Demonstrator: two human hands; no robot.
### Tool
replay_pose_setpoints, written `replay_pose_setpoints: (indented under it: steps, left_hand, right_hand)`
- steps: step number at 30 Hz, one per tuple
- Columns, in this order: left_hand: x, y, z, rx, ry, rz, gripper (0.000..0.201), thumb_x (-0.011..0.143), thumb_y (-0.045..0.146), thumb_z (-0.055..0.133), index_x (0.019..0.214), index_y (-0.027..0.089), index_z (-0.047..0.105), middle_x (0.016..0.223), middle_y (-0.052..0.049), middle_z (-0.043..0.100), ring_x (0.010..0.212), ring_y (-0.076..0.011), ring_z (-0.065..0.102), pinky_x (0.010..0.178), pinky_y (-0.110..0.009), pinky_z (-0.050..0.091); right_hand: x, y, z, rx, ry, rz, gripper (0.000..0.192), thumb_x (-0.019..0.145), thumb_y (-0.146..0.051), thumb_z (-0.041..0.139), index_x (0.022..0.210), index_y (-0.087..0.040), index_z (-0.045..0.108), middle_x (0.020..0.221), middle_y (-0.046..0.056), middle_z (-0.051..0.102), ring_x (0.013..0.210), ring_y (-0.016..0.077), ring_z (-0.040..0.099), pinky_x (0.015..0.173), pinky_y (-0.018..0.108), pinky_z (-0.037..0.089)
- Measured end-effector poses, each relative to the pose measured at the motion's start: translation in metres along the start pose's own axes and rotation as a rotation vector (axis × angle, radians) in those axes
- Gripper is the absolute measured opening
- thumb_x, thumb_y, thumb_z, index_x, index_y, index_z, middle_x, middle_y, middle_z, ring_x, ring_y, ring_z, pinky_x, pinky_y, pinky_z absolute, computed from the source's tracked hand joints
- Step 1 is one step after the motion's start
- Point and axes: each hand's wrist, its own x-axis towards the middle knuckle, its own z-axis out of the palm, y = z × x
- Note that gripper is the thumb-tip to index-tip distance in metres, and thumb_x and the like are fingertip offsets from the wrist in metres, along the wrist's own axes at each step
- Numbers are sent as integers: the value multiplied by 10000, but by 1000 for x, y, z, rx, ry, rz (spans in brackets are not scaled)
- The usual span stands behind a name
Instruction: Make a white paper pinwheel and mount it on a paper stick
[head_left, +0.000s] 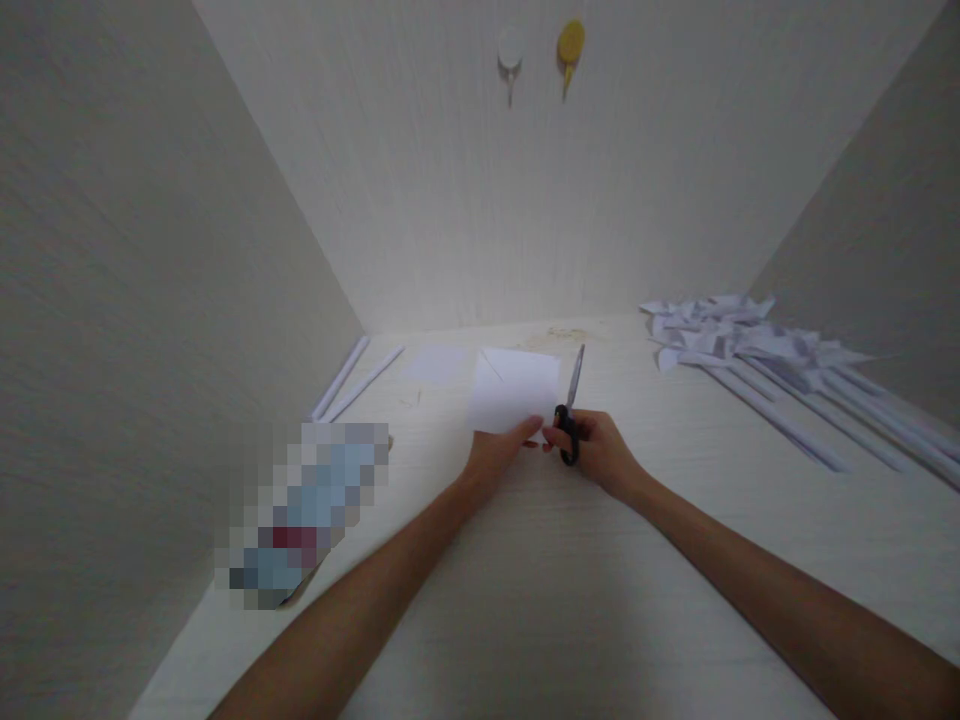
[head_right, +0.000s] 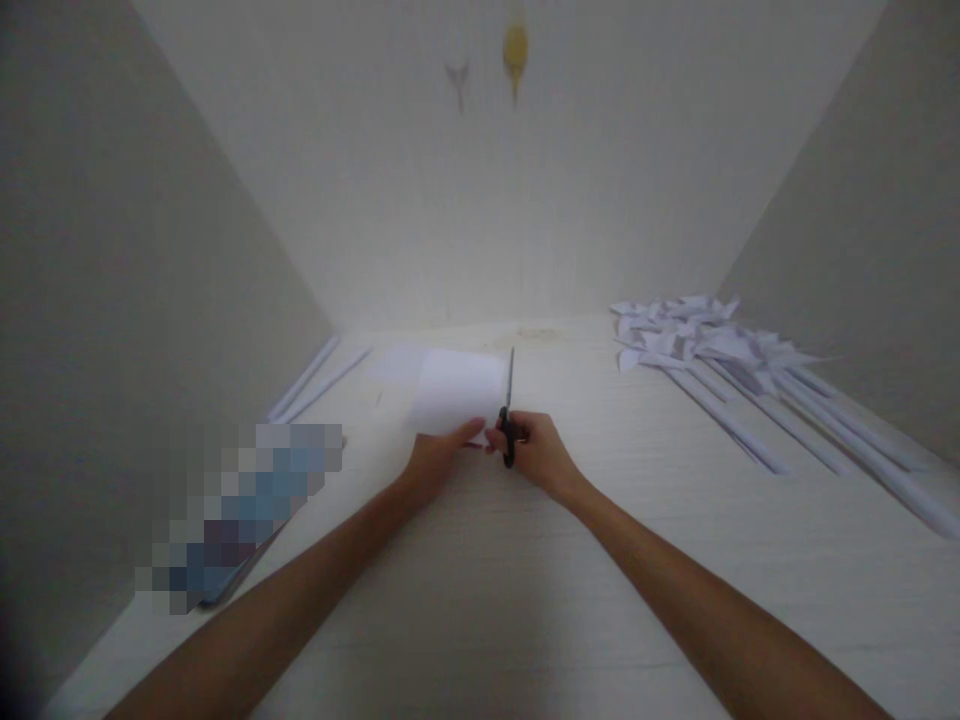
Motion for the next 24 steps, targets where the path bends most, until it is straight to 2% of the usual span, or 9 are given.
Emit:
replay_pose_setpoints:
  steps: [3, 6, 9, 13, 15, 19, 24]
  left_hand:
    - [3, -3, -1, -1, 6, -14, 95, 576, 230, 648, 608, 150, 610, 644, -12, 632, 534, -126, 566, 547, -261, 477]
    - [8, -7, -5, -69, 62, 50, 119, 609, 265, 624, 648, 153, 607, 669, -16, 627, 597, -135, 583, 551, -253, 478]
    - [15, -11, -10, -180, 113, 112, 153, 663, 298, 572, 698, 151, 599, 691, -27, 624, 700, -156, 601, 565, -250, 482]
    - [23, -14, -15, -338, 197, 103, 162, 674, 292, 559, 717, 136, 577, 694, -30, 619, 674, -147, 608, 553, -238, 472]
    - [24, -14, -16, -400, 230, 80, 149, 668, 271, 561, 716, 130, 567, 685, -27, 615, 652, -138, 607, 547, -230, 465]
    - [24, -12, -16, -424, 235, 66, 138, 666, 258, 554, 677, 120, 557, 655, -26, 607, 609, -127, 600, 518, -215, 447]
    - [24, -11, -15, -405, 230, 72, 143, 659, 261, 561, 670, 118, 561, 615, -21, 606, 554, -118, 586, 490, -210, 429]
  right_hand:
    - [1, -1, 0, -16, 17, 0, 223, 639, -346, 601, 607, -138, 528, 520, -20, 519, 455, 70, 393, 438, 210, 277]
    - [2, -1, -1, -12, 4, 29, 262, 659, -388, 583, 609, -145, 499, 509, -31, 479, 441, 65, 370, 425, 209, 253]
    - [3, -3, -4, -9, -117, 84, 336, 702, -455, 522, 566, -156, 450, 473, -41, 432, 408, 56, 330, 407, 211, 214]
    - [1, -7, -9, -172, -355, 135, 433, 717, -504, 485, 466, -159, 413, 401, -43, 393, 375, 50, 298, 408, 221, 203]
    - [1, -9, -11, -241, -428, 160, 451, 706, -518, 490, 443, -163, 401, 384, -42, 389, 367, 53, 303, 409, 223, 207]
    - [0, -13, -11, -292, -491, 179, 463, 699, -521, 488, 414, -168, 397, 370, -39, 393, 355, 54, 301, 409, 229, 200]
    - [0, -14, -12, -304, -499, 180, 464, 698, -514, 499, 407, -166, 401, 365, -39, 396, 343, 51, 293, 394, 227, 183]
